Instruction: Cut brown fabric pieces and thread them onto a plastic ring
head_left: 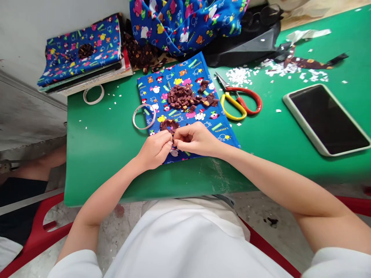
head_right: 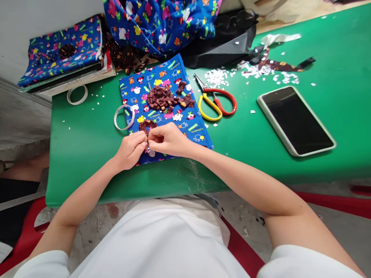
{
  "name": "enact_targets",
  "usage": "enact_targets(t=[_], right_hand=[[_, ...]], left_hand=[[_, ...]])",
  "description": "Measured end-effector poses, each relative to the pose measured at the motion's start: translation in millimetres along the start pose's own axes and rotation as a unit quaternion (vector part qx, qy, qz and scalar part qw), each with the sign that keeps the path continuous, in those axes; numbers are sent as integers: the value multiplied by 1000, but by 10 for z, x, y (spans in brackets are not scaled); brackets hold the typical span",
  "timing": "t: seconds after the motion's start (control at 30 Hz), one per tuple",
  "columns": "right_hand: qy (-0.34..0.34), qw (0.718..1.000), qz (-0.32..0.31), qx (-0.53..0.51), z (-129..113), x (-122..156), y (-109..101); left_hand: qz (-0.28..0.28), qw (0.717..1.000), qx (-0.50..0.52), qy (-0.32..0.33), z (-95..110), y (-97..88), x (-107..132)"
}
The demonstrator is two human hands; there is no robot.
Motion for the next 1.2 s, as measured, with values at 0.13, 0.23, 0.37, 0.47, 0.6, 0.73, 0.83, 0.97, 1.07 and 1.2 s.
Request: enact_targets(t=[0.13, 0.23, 0.37, 0.47, 0.6, 0.73, 0.83, 0.97, 1.07, 1.2], right_hand=[[-4, 1000, -2, -1, -9, -3, -1], [-6, 1000, -3, -2, -8, -7, -5], [-12, 1000, -4, 0, -9, -9, -10], [-17, 1000, -7, 2, -14, -6, -7], [-19, 1000, -9, 5, -22, -2, -3], [-21, 1000, -14, 8, -29, -1, -7], [-23, 1000, -15, 12, -30, 0, -17], [-24, 999, -16, 12, -25, 3, -22], [-25, 999, -19, 13, -23, 4, -17], [-23, 999, -23, 13, -24, 0, -13]], left_hand=[[-9, 1000, 5, -16, 1, 1, -1], [-13, 1000, 11, -19, 6, -1, -3], [-17, 1000, 14, -19, 11, -2, -3], [-18, 1000, 16, -17, 10, -1, -2], [-21, 1000, 16, -15, 7, 4, -2], [-22, 1000, 13, -12, 13, 10, -4], [-25, 999, 10, -18, 13, 12, -4], [-29, 999, 7, -17, 13, 12, -5], [-31, 999, 3, -15, 10, 16, -3], [-30, 999, -4, -13, 9, 19, 2]])
Point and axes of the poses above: each hand's wrist, its own x-axis away from the middle knuckle, its own y-axis out of the palm, z = x × y, the point moved 3 cm from there along -x, towards the middle knuckle, and after that the axes turned 10 degrees about x, right-handed, at the moved point
